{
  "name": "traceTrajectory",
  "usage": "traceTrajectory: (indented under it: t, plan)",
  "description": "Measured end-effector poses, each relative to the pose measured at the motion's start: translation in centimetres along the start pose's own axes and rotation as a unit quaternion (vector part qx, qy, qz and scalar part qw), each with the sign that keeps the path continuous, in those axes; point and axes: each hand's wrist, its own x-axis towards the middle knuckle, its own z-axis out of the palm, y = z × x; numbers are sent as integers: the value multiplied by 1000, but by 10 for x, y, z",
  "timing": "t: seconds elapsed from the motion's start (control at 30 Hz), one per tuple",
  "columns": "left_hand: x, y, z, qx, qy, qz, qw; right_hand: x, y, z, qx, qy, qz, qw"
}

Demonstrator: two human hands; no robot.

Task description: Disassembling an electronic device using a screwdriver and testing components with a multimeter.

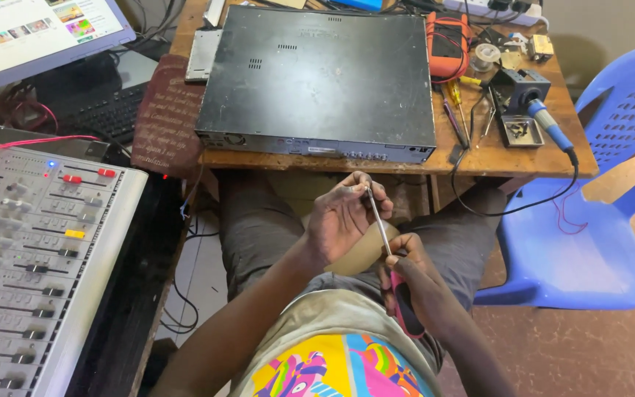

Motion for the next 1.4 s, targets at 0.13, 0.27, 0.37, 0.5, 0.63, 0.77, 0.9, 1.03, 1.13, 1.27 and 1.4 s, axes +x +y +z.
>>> traceTrajectory:
  t: [0.13, 0.27, 0.37, 0.5, 0.63, 0.77, 0.9, 1.03, 1.13, 1.27, 1.4]
  plan:
    - [2, 1, 0, -19, 10, -12, 1000, 3, 0, -6, 9, -12, 2, 1000]
    - [2, 1, -2, -26, 11, -18, 999, 7, 3, -12, -6, -7, 11, 1000]
    - [3, 2, -2, -30, 16, -26, 999, 6, -1, -11, -9, -12, 16, 1000]
    - [5, 6, -9, 22, 9, -22, 999, 4, -7, -13, 6, -23, 40, 999]
    - [8, 11, -7, 73, 9, -33, 997, -1, -14, -13, 28, -16, 45, 998]
    - [10, 14, -8, 117, 29, -52, 991, -7, -22, -15, 39, -24, 25, 999]
    - [17, 7, -19, 196, 79, -79, 974, 1, -7, -31, 20, 8, -21, 1000]
    - [28, -12, -25, 203, 102, -97, 969, 3, -2, -25, -65, 54, -49, 995]
    - [36, -28, -26, 246, 195, -110, 943, 11, 14, -34, -23, 107, -5, 994]
    - [45, -44, -23, 221, 186, -121, 950, 25, 50, -57, 58, 114, -22, 992]
    - [60, -68, -32, 184, 202, -90, 958, 26, 67, -65, 99, 111, -6, 989]
